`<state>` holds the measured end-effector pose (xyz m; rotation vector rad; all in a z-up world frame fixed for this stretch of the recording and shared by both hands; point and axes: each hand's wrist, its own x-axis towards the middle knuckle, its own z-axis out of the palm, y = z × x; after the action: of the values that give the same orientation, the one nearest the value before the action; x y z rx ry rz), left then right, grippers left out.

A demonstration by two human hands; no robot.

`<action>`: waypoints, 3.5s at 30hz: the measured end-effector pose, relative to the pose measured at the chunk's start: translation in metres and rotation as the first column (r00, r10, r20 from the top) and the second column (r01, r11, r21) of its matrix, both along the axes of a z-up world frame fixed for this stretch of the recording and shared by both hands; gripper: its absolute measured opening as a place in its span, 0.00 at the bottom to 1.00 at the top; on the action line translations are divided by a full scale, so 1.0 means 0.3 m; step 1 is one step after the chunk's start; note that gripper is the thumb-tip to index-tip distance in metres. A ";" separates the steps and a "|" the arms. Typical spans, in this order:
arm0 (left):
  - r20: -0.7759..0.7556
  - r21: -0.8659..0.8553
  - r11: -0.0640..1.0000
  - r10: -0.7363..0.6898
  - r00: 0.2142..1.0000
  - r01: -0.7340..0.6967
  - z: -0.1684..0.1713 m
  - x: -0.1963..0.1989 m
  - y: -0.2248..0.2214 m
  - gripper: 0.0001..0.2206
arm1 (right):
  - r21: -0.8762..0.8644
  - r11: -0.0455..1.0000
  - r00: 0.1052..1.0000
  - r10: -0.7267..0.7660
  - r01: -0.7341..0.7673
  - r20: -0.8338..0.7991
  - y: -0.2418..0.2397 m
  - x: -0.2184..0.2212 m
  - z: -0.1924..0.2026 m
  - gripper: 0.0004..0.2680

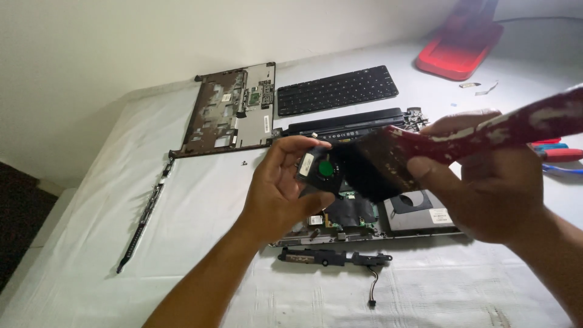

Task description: Disassembling a laptop to access, remove, and clean the cooling fan using a brush and screwdriver.

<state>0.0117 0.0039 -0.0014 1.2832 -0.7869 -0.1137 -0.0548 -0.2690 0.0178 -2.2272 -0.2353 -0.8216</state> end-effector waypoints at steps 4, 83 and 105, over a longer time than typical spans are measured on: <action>-0.157 -0.100 0.991 0.069 0.985 -0.085 -0.007 0.017 0.008 0.27 | -0.027 0.937 0.896 0.340 -0.347 0.287 0.027 -0.002 -0.029 0.06; 0.733 0.410 0.811 -0.021 0.680 -0.417 -0.076 -0.041 -0.038 0.31 | -0.612 0.701 0.923 0.357 -0.366 -0.143 0.050 0.085 -0.029 0.25; 0.625 0.671 0.694 -0.342 0.702 -0.260 -0.059 -0.021 -0.014 0.06 | -0.302 0.909 0.669 -0.416 0.287 -0.616 -0.473 -0.233 -0.115 0.26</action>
<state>0.0055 -0.0002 -0.0192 2.1374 -1.5670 0.0658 -0.1246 -0.4108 -0.0167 -2.6274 0.5173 -0.1193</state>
